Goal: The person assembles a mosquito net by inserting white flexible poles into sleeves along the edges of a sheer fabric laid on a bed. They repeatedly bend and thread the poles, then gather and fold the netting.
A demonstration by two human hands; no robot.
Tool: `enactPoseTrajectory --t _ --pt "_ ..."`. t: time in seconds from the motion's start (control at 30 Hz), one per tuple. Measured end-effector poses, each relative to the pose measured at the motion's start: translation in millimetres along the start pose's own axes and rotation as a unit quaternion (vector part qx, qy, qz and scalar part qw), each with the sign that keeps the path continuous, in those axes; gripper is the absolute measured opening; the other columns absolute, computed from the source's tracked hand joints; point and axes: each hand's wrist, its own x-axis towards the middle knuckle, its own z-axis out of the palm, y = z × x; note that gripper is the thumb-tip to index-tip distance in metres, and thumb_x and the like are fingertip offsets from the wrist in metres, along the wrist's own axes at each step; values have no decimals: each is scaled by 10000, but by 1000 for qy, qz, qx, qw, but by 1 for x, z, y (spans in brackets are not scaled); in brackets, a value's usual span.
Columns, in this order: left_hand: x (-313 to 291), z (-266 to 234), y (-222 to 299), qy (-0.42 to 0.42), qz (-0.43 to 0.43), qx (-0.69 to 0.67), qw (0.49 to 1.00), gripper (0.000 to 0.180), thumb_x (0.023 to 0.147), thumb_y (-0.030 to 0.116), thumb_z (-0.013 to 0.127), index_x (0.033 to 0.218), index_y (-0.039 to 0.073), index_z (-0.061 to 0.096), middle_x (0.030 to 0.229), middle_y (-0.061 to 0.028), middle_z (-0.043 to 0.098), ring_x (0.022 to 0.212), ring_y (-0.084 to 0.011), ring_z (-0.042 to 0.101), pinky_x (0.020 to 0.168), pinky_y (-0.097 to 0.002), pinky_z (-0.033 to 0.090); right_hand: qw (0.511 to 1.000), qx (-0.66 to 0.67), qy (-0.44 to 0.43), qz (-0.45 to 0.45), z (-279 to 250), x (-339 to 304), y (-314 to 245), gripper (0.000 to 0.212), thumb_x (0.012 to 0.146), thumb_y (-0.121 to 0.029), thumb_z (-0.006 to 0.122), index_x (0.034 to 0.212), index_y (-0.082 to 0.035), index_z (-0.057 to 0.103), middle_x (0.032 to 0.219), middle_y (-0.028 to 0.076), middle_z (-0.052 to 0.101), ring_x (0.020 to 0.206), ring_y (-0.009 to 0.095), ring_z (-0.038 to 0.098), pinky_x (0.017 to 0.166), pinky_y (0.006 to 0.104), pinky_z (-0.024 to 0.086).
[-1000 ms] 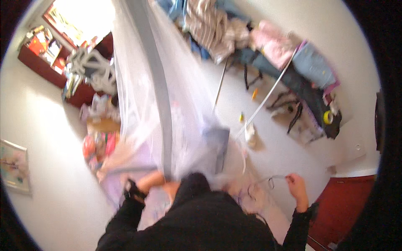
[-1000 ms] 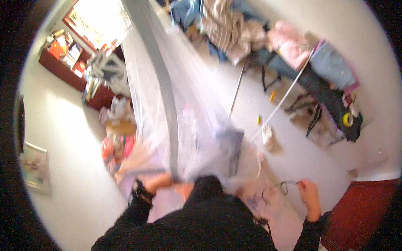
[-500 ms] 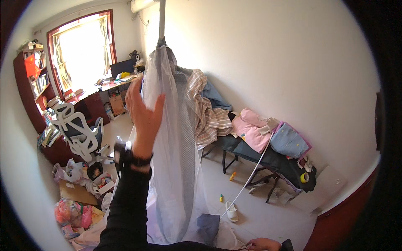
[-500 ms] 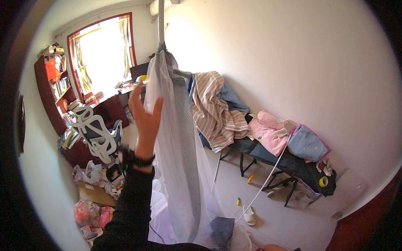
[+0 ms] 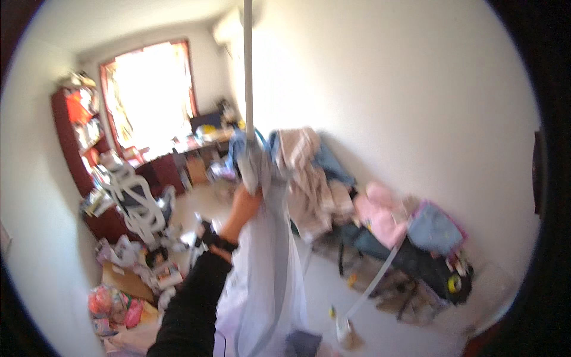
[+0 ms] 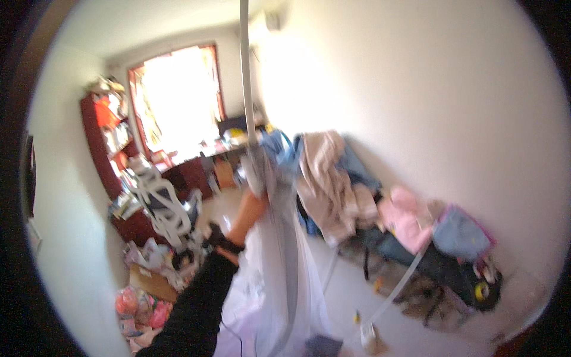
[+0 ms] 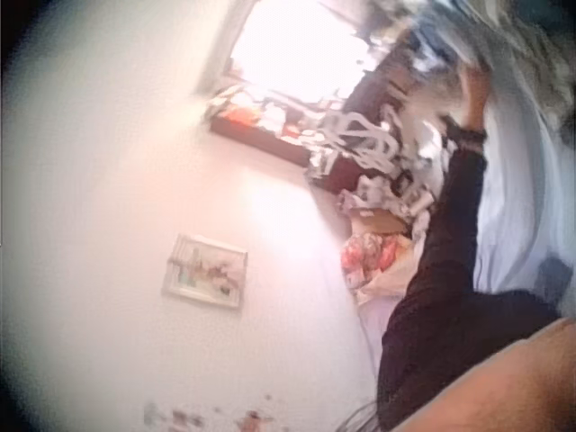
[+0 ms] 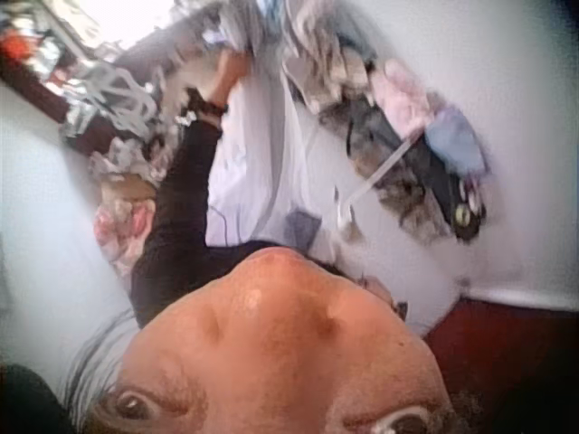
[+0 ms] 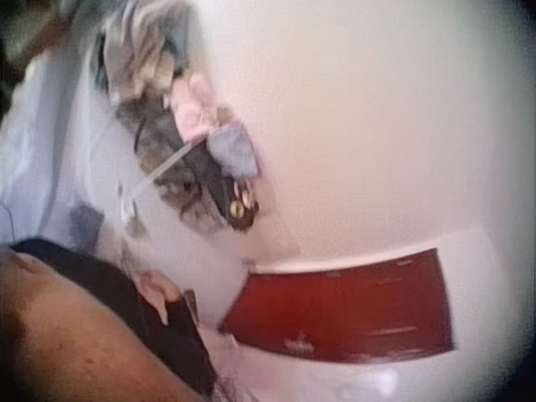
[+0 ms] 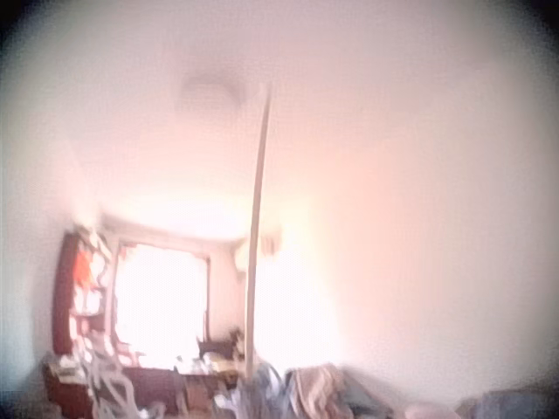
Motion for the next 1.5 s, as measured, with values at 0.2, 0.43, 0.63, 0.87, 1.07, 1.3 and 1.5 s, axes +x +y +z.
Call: enactPoseTrajectory --t 0.2,0.43,0.63,0.87,1.07,1.3,1.5 --pt "-20 -7 -36 44 -55 -26 997 357 870 136 512 1210 27 508 1100 -223 601 1081 -357 555 880 -392 429 998 -62 8 -33 -50 41 5 373 852 -379 561 1060 -78 635 928 163 647 824 286 624 737 385 488" --pt "-23 2 -64 80 1 101 992 370 878 163 500 1221 27 487 1050 -269 595 1018 -429 550 836 -424 445 995 -91 1 -52 -69 66 50 366 857 -388 542 1023 -79 643 864 134 656 773 262 627 710 373 490" --pt "-70 2 -73 33 -35 161 986 312 882 181 495 1143 13 517 983 -274 597 929 -429 563 771 -460 453 992 -112 -50 19 -46 58 121 365 862 -396 525 991 -79 651 809 108 664 730 241 629 686 362 492" --pt "-157 30 -34 183 -40 238 953 657 780 84 617 1318 -67 272 1352 -248 278 1265 -392 258 1055 -466 210 994 -71 -9 80 -29 14 99 321 839 -297 605 947 4 622 865 208 632 809 361 610 706 417 470" --pt "-223 114 -9 -181 195 312 912 556 783 66 555 1314 193 451 1433 -127 298 1339 -341 222 1092 -578 83 998 -29 -1 47 -16 41 84 307 861 -283 587 984 -2 610 870 203 633 804 385 598 693 437 464" --pt "-269 145 -131 -580 14 533 616 291 883 162 431 1059 94 652 917 -125 656 1014 -220 597 1112 -521 108 993 51 -14 104 14 59 109 298 839 -247 609 1044 -31 608 931 197 642 879 368 608 738 411 482" --pt "-376 47 -155 -620 -21 557 552 193 791 136 510 763 135 701 781 -105 677 769 -260 653 735 -410 413 995 -19 -17 99 7 52 109 282 834 -254 618 1012 -34 617 931 189 644 877 357 611 744 412 480"
